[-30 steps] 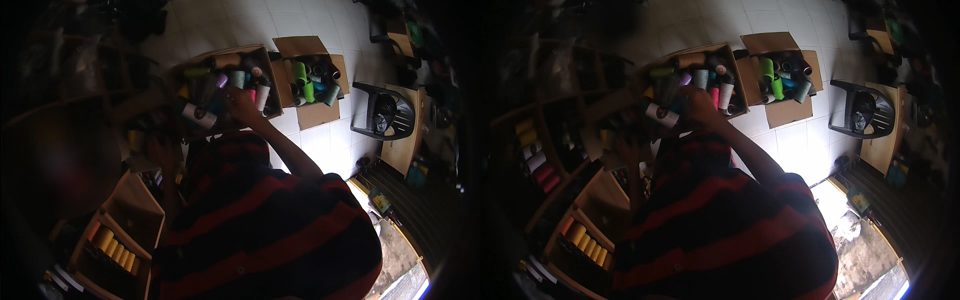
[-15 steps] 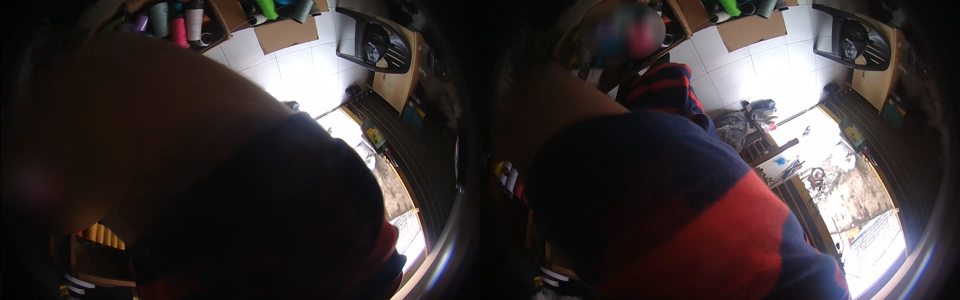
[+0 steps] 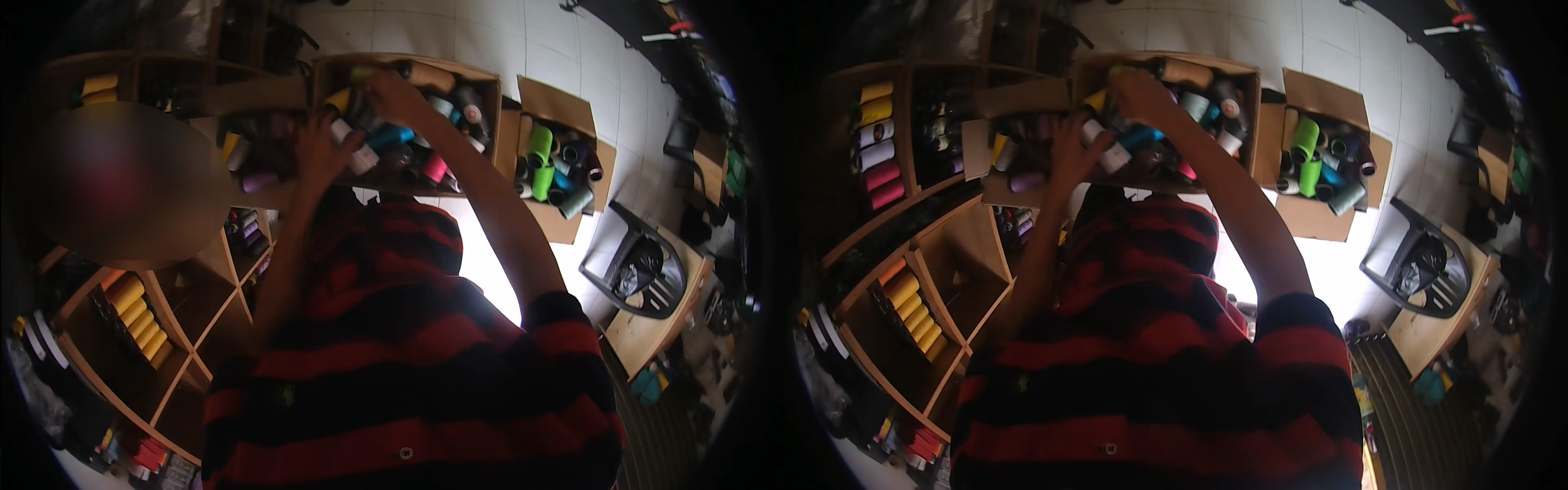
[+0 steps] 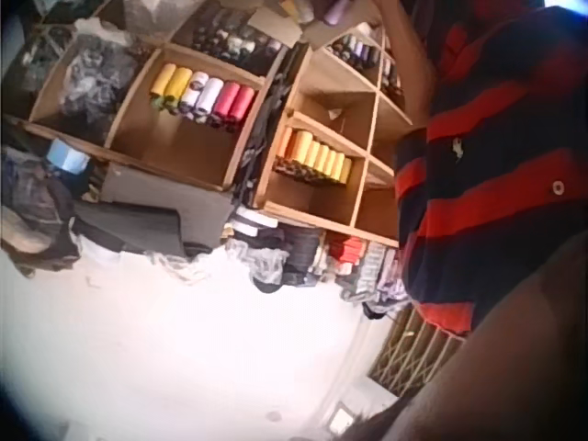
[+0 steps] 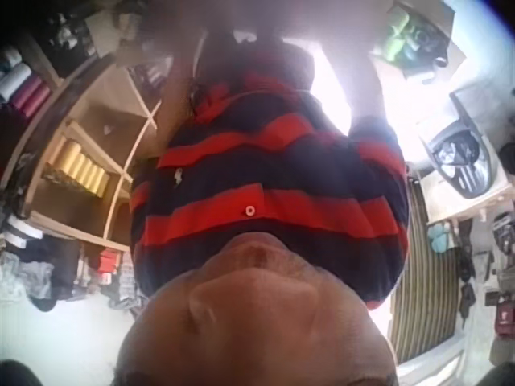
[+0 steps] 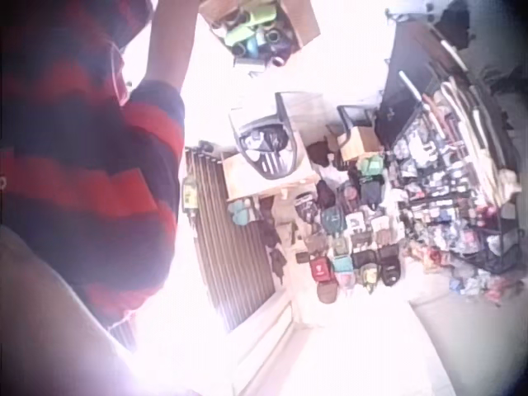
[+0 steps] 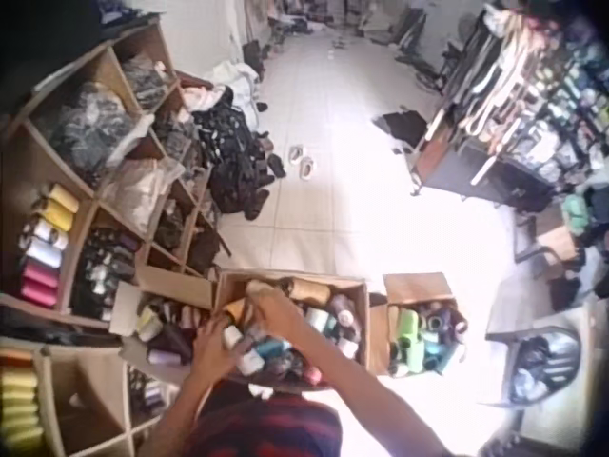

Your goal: The person picks up thread spools from cardboard boxes on the floor and places them onto wooden shelves, organizing them by color.

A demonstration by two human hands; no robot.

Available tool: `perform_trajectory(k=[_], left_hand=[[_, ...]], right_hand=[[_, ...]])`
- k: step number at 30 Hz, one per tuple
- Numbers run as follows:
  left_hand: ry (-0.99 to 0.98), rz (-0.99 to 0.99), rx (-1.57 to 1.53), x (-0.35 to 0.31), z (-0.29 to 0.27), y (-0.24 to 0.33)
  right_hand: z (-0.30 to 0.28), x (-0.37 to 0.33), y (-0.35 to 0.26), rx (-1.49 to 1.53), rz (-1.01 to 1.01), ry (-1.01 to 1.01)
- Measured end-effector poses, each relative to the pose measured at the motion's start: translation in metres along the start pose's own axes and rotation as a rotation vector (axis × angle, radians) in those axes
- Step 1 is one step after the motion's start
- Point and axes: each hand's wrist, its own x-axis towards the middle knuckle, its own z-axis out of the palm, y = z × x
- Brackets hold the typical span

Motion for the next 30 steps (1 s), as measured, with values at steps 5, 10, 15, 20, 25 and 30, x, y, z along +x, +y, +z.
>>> perform_trajectory(k=[5, 10, 15, 20, 25, 30], left_hand=[[-0.129, -0.065, 0.045, -0.015, -0.01, 0.027], [-0.086, -0.112, -0.001, -0.015, -0.004, 0.03], [0.014, -0.147, -0.299, -0.029, 0.008, 0.028], [0.139, -0.088, -0.371, -0.025, 0.008, 0.033], [0.137, -0.07, -0.319, -0.011, 0.021, 0.033], [0.064, -0.164, -0.054, -0.007, 0.023, 0.043]], right_hand=[[0.005, -0.02, -0.01, -0.44, -0.116, -0.067], [-0.001, -0.021, -0.005, -0.419, -0.129, -0.057], [0.001, -0.042, -0.015, -0.408, -0.118, -0.09], [0.002, -0.06, 0.006, -0.231, -0.006, 0.046], [-0.018, -0.075, 0.025, -0.093, 0.123, 0.25], [-0.04, -0.102, 0.047, -0.074, 0.314, 0.4]])
